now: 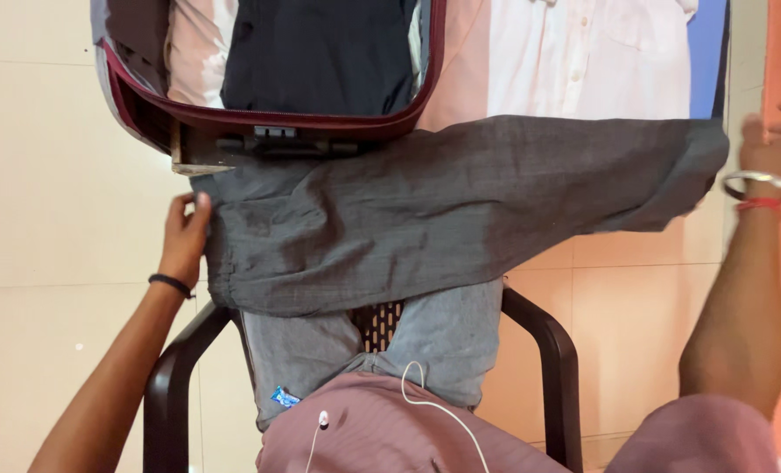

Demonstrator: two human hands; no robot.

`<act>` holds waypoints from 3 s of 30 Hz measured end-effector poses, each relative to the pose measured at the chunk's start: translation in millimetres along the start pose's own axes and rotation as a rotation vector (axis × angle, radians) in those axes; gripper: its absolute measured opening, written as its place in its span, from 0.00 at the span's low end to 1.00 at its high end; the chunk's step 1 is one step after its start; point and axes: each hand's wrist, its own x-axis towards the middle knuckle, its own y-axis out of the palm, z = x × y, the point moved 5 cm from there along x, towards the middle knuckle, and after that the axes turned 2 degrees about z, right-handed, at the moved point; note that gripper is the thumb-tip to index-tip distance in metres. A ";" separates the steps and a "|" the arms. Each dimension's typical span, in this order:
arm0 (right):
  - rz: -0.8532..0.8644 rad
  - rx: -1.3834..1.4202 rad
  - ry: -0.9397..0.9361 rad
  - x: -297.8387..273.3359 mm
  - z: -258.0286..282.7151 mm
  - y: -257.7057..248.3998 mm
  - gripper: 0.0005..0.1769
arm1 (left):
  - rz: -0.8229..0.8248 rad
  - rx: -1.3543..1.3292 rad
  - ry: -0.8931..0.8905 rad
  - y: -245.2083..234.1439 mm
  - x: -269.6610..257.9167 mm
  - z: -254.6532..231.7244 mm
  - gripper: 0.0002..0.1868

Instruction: The person folds a pair of trousers and places them into a suitcase, then buttons the collar and front of a white shirt before beginning to fold it.

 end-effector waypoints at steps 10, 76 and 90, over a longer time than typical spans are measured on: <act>0.378 -0.136 -0.582 -198.9 236.1 184.0 0.34 | 0.157 -0.117 -0.088 -2.7 -24.4 10.1 0.28; 0.203 0.340 1.049 -216.4 -136.2 37.9 0.41 | 0.179 0.663 1.326 136.5 -89.9 -137.7 0.14; 0.461 0.569 0.641 -148.8 -52.7 -29.4 0.27 | 0.470 0.848 1.066 402.9 -115.3 -139.4 0.33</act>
